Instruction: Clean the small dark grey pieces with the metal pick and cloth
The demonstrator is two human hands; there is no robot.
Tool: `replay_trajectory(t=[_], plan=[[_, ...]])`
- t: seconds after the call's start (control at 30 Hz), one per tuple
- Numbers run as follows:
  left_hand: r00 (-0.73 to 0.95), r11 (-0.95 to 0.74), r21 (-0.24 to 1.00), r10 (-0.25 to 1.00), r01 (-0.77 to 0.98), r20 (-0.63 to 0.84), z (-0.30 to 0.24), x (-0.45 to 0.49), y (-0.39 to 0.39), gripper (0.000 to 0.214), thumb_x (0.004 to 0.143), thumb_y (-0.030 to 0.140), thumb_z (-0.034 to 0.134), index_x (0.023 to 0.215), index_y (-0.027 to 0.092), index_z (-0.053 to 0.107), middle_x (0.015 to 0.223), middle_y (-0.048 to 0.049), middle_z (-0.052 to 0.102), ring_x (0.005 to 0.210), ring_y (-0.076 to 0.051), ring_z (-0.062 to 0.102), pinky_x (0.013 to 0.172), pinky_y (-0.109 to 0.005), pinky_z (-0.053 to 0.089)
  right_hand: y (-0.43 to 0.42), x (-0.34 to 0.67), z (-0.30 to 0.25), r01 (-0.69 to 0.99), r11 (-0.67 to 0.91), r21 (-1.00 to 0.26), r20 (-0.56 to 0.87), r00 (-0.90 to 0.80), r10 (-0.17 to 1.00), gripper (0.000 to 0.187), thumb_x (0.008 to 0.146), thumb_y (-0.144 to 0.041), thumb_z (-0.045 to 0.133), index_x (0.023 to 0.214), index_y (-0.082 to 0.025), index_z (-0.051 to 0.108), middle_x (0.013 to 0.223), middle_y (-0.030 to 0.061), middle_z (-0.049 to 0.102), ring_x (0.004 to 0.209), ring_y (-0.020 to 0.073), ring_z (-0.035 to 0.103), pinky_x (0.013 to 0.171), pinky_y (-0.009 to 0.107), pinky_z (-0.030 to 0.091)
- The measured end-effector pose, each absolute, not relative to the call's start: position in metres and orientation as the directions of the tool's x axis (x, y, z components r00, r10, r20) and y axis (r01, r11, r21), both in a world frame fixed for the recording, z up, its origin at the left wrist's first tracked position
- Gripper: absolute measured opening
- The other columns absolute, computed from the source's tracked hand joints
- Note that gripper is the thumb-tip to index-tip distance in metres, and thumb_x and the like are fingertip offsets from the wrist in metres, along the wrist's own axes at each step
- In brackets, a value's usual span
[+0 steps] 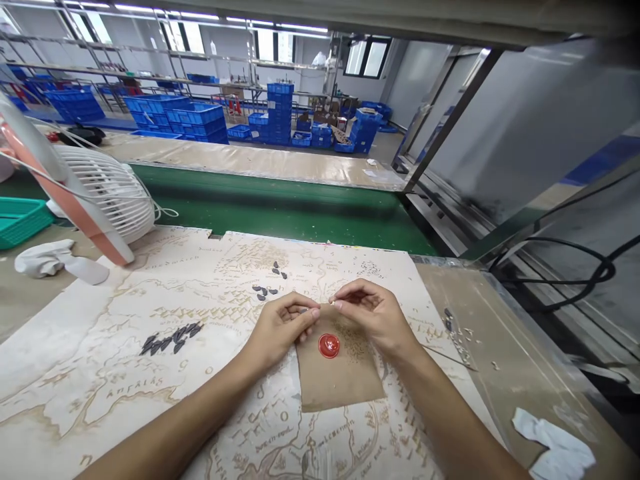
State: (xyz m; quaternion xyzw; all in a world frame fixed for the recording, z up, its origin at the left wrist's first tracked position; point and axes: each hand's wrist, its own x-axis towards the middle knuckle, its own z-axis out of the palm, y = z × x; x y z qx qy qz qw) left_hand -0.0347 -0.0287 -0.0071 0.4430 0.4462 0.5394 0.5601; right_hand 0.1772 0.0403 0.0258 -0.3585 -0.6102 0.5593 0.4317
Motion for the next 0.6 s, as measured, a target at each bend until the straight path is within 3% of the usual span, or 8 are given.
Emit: replay_trajectory(t=[0.33, 0.5, 0.6], plan=[[0.057, 0.116, 0.951, 0.993, -0.286, -0.104, -0.002, -0.031, -0.031, 0.039, 0.078, 0.051, 0.102, 0.09, 0.019, 0.083, 0.076, -0.0035, 0.076, 0.059, -0.012, 0.057, 0.056, -0.025, 0.042, 0.021, 0.165, 0.027, 0.014, 0.232, -0.973, 0.206, -0.406, 0.89, 0.004, 0.091, -0.028, 0.092, 0.093, -0.027, 0.089, 0.092, 0.0049, 0.086, 0.083, 0.022, 0.082, 0.076, 0.037, 0.066], [0.083, 0.128, 0.939, 0.991, -0.32, -0.107, 0.003, -0.032, -0.034, 0.03, 0.086, 0.044, 0.096, 0.088, 0.018, 0.08, 0.074, -0.0023, 0.072, 0.063, -0.011, 0.055, 0.06, -0.025, 0.039, 0.017, 0.164, 0.027, 0.065, 0.266, -0.962, 0.217, -0.412, 0.885, 0.003, 0.091, -0.025, 0.089, 0.094, -0.025, 0.089, 0.089, 0.0047, 0.086, 0.078, 0.0205, 0.081, 0.071, 0.034, 0.065], [0.126, 0.188, 0.894, 0.981, -0.406, -0.149, 0.005, -0.032, -0.035, 0.028, 0.086, 0.039, 0.095, 0.085, 0.017, 0.077, 0.071, 0.0001, 0.066, 0.062, -0.009, 0.05, 0.058, -0.024, 0.03, 0.016, 0.164, 0.027, 0.05, 0.276, -0.96, 0.228, -0.435, 0.871, 0.004, 0.092, -0.026, 0.09, 0.097, -0.026, 0.088, 0.092, 0.0049, 0.086, 0.08, 0.0201, 0.081, 0.071, 0.033, 0.066]])
